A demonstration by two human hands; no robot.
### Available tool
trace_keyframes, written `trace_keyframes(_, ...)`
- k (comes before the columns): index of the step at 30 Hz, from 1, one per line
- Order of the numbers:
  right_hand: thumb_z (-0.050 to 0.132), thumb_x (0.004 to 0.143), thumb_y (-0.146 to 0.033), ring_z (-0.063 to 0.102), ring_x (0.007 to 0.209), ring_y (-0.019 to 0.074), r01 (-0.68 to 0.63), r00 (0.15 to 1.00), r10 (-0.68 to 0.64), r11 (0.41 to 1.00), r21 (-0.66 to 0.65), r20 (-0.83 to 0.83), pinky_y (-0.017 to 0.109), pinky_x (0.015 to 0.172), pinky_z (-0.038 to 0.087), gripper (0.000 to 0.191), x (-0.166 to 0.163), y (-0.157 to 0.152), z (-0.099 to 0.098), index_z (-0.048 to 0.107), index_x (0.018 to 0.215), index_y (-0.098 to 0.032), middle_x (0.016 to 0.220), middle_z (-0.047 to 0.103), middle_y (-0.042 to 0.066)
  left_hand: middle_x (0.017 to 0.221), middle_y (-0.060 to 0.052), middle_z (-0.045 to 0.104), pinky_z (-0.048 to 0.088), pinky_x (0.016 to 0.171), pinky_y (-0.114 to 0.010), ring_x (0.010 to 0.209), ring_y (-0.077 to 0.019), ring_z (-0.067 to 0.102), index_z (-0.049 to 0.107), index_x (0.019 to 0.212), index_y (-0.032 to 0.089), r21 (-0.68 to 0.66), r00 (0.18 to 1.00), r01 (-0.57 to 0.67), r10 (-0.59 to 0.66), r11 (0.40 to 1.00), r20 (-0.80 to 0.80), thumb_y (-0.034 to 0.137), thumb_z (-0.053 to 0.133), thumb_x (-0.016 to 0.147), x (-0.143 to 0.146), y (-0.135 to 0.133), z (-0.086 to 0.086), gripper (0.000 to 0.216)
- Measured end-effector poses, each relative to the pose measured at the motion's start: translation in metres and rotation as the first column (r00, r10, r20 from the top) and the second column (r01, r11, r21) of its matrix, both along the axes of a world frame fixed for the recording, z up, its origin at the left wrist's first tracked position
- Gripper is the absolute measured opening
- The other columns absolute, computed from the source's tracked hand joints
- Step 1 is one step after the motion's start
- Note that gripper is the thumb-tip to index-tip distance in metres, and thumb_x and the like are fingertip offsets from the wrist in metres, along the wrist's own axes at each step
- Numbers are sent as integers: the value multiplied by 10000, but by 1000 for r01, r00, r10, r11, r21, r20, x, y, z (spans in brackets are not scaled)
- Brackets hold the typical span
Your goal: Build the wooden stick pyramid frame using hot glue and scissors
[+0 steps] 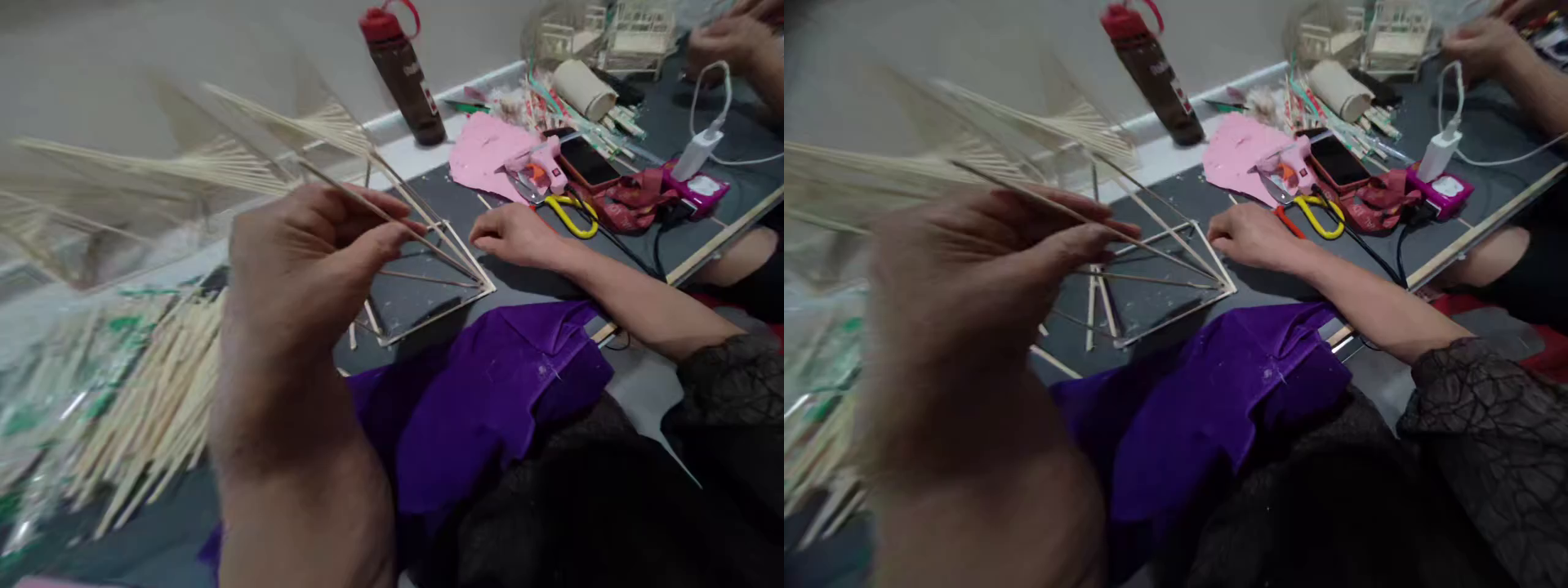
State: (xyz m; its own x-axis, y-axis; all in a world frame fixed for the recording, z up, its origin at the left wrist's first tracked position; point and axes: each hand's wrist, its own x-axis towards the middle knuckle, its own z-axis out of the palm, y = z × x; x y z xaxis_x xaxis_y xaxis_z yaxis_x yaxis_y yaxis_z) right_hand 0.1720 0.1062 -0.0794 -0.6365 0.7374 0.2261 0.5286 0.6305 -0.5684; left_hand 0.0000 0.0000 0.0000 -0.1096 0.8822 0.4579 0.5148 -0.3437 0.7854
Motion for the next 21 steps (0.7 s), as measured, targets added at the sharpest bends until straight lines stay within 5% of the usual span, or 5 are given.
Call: trace_keyframes(21,553,845,-120,544,719,106,-96,995,97,993,-69,9,263,692,352,237,2,7,-15,767,943,-85,829,702,46,756,4,759,520,590,-199,659,-100,684,761,791,179,-43,999,22,-24,999,-45,173,721,648,0,6,-2,148)
